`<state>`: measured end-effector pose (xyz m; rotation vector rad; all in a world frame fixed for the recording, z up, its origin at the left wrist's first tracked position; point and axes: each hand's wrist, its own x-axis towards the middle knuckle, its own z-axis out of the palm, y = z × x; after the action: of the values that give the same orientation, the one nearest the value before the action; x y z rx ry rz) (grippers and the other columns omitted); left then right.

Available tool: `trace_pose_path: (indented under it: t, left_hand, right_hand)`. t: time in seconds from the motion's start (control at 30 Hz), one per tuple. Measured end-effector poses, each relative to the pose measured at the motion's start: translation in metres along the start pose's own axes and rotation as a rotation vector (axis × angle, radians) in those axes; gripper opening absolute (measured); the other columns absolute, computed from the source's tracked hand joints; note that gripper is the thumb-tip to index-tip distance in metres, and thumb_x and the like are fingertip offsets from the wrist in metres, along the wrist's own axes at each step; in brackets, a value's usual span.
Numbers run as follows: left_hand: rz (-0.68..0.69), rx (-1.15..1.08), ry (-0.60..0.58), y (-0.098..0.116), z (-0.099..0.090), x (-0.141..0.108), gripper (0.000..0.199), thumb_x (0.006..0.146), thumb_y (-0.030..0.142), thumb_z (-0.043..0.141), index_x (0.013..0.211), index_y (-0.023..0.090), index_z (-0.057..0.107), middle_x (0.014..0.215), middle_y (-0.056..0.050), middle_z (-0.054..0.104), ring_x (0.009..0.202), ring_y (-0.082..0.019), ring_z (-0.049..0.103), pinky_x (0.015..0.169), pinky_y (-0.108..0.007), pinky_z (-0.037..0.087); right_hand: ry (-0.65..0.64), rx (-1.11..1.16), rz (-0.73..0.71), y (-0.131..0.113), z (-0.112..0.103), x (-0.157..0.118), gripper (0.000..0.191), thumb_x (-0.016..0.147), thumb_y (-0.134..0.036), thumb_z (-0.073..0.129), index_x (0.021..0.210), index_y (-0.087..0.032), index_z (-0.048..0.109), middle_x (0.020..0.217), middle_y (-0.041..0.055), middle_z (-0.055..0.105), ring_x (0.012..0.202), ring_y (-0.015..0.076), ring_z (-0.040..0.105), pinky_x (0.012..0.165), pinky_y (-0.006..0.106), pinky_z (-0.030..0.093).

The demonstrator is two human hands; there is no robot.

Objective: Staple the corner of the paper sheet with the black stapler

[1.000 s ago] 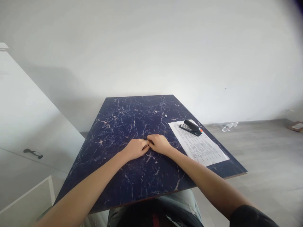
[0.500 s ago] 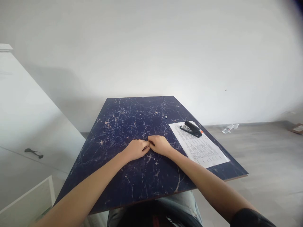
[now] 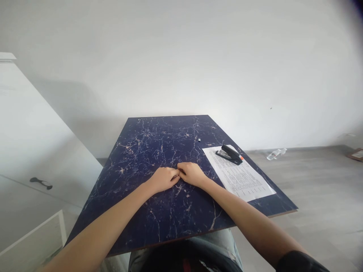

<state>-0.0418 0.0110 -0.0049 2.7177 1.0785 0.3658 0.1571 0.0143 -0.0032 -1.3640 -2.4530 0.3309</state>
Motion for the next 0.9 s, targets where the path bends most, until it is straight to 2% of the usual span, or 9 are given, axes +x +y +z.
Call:
trace_pose_path:
  t: [0.17, 0.27, 0.37, 0.5, 0.6, 0.67, 0.73, 0.8, 0.9]
  left_hand:
    - [-0.007, -0.003, -0.009, 0.001, 0.0, 0.0, 0.022, 0.099, 0.029, 0.047, 0.083, 0.021, 0.06, 0.081, 0.0, 0.07, 0.07, -0.016, 0.065, 0.061, -0.027, 0.041]
    - [-0.016, 0.015, -0.018, 0.002, -0.001, 0.0, 0.026, 0.099, 0.032, 0.047, 0.078, 0.02, 0.056, 0.077, 0.0, 0.067, 0.066, -0.016, 0.062, 0.059, -0.027, 0.037]
    - [-0.015, 0.031, -0.025, 0.004, -0.005, 0.0, 0.03, 0.1, 0.034, 0.045, 0.073, 0.02, 0.051, 0.072, 0.001, 0.064, 0.063, -0.015, 0.058, 0.057, -0.026, 0.034]
    - [-0.027, 0.024, -0.044, 0.004, -0.006, 0.0, 0.033, 0.1, 0.034, 0.043, 0.072, 0.019, 0.048, 0.071, 0.001, 0.061, 0.06, -0.013, 0.054, 0.057, -0.026, 0.032]
    - [-0.025, 0.023, -0.042, 0.003, -0.005, 0.0, 0.033, 0.1, 0.034, 0.043, 0.071, 0.019, 0.047, 0.071, 0.001, 0.061, 0.061, -0.013, 0.053, 0.057, -0.026, 0.032]
    - [-0.02, 0.019, -0.036, 0.002, -0.004, 0.0, 0.033, 0.1, 0.034, 0.044, 0.071, 0.019, 0.047, 0.071, 0.001, 0.061, 0.061, -0.013, 0.054, 0.058, -0.026, 0.033]
    - [-0.016, 0.011, -0.033, 0.002, -0.004, -0.001, 0.033, 0.1, 0.033, 0.043, 0.071, 0.019, 0.047, 0.071, 0.001, 0.061, 0.062, -0.013, 0.055, 0.058, -0.026, 0.033]
    - [-0.017, 0.006, -0.032, 0.001, -0.004, -0.001, 0.033, 0.1, 0.033, 0.043, 0.071, 0.019, 0.048, 0.071, 0.001, 0.061, 0.063, -0.014, 0.056, 0.059, -0.025, 0.034]
    - [-0.021, 0.003, -0.032, 0.001, -0.003, -0.001, 0.033, 0.101, 0.034, 0.043, 0.072, 0.019, 0.05, 0.072, 0.0, 0.062, 0.064, -0.014, 0.057, 0.059, -0.026, 0.036]
  right_hand:
    - [0.039, 0.045, -0.005, -0.001, -0.002, -0.003, 0.015, 0.089, -0.02, 0.054, 0.074, -0.021, 0.052, 0.073, -0.0009, 0.061, 0.066, 0.0132, 0.051, 0.06, 0.025, 0.024]
    - [0.17, 0.063, -0.005, 0.0, -0.007, -0.008, 0.023, 0.094, -0.025, 0.051, 0.071, -0.021, 0.047, 0.067, -0.002, 0.055, 0.061, 0.012, 0.047, 0.06, 0.025, 0.026]
    - [0.274, 0.013, 0.031, 0.011, -0.023, -0.014, 0.029, 0.097, -0.031, 0.048, 0.07, -0.021, 0.046, 0.064, -0.0018, 0.053, 0.058, 0.0126, 0.046, 0.06, 0.026, 0.028]
    - [0.353, -0.074, 0.231, 0.049, -0.061, -0.026, 0.022, 0.094, -0.036, 0.051, 0.076, -0.023, 0.053, 0.066, 0.0004, 0.057, 0.06, 0.0164, 0.05, 0.06, 0.028, 0.033]
    - [0.504, -0.162, 0.382, 0.088, -0.089, -0.045, 0.018, 0.089, -0.039, 0.057, 0.091, -0.022, 0.061, 0.092, 0.0086, 0.066, 0.091, 0.0265, 0.058, 0.073, 0.035, 0.043]
    - [0.546, -0.208, 0.502, 0.113, -0.099, -0.06, 0.033, 0.085, -0.049, 0.061, 0.105, -0.022, 0.063, 0.111, 0.0146, 0.063, 0.108, 0.0343, 0.054, 0.08, 0.042, 0.046]
    - [0.492, -0.202, 0.605, 0.135, -0.103, -0.074, 0.053, 0.081, -0.06, 0.063, 0.117, -0.021, 0.061, 0.121, 0.0182, 0.06, 0.114, 0.0387, 0.051, 0.081, 0.047, 0.047]
    - [0.411, -0.163, 0.666, 0.153, -0.102, -0.084, 0.065, 0.078, -0.066, 0.064, 0.124, -0.02, 0.059, 0.121, 0.0189, 0.061, 0.112, 0.0385, 0.053, 0.08, 0.047, 0.048]
    - [0.334, -0.093, 0.711, 0.171, -0.097, -0.093, 0.064, 0.077, -0.063, 0.065, 0.125, -0.021, 0.059, 0.116, 0.0165, 0.065, 0.103, 0.0335, 0.06, 0.075, 0.041, 0.05]
